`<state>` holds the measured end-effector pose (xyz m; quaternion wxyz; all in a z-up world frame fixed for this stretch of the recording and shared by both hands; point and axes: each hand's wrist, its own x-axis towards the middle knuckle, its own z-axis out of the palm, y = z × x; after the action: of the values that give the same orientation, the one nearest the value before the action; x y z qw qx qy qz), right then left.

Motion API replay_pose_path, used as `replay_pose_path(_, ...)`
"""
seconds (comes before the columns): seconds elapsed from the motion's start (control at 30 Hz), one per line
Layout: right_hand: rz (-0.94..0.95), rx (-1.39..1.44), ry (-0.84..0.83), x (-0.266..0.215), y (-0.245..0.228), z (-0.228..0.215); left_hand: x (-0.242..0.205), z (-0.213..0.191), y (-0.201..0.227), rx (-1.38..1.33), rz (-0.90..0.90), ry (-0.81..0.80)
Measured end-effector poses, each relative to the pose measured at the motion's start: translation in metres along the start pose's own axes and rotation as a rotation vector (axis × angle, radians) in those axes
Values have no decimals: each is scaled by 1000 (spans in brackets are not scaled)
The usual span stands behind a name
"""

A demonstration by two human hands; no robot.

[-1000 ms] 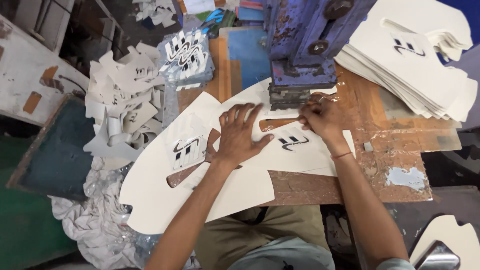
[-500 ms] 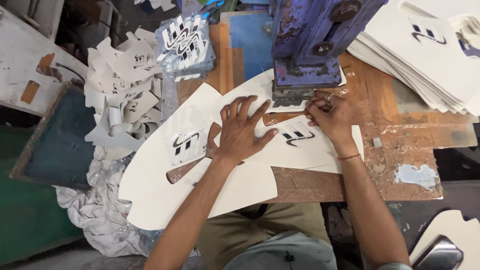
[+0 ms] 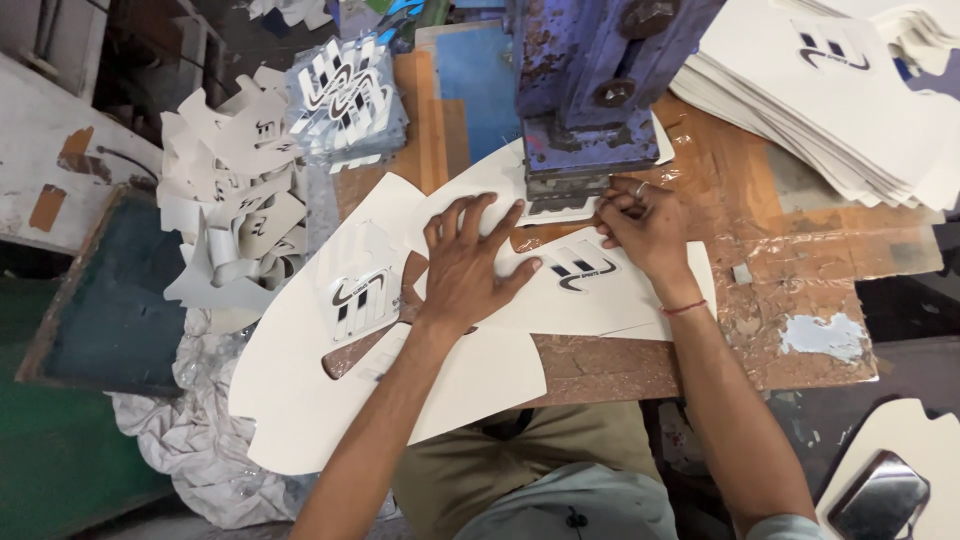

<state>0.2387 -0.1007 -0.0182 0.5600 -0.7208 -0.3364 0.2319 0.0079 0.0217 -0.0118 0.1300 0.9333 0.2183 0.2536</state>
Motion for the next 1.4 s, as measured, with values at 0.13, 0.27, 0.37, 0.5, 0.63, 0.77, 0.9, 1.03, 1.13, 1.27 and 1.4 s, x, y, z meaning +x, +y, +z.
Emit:
replay_pose_path(0.13,3,5,-29,2,5,-1,0,1,-1,17,4,-6)
replay_pose_path(0.27,-36,45,-33,3,6,-1,2,0,-5,30,16,7)
replay_pose_path(0.37,-65,12,-18,-11,-3,-4,-7,-6,-18,0,50,-33)
replay_pose_path(0.5,-207,-228,-4,-68,-28,-21,-35,-46,-85,144,-125,164)
replay_pose_path(0.63,-207,-324,49,-134,2,-57,-95,-94,-150,246,-522,139)
replay_pose_path(0.77,-30,-532,-17,-158,-43,-43,-111,-142,-104,-123,-710,86)
replay_pose_path(0.9,-240,-202,-194,-161,-104,13,-92,-153,-39,-438,-575,100)
replay_pose_path(1.03,-542,-207,-269,-103,-141,84,-60,-129,-18,-616,-364,110)
replay_pose_path(1.13,-491,-245,-390,-38,-74,120,-37,-104,-32,-331,-222,192)
replay_pose_path(1.27,-488,-365,-429,-35,-72,134,-43,-63,-68,-194,-222,120)
replay_pose_path(1.4,-593,-613,-581,-109,-49,102,-52,-58,-70,-418,-290,-38)
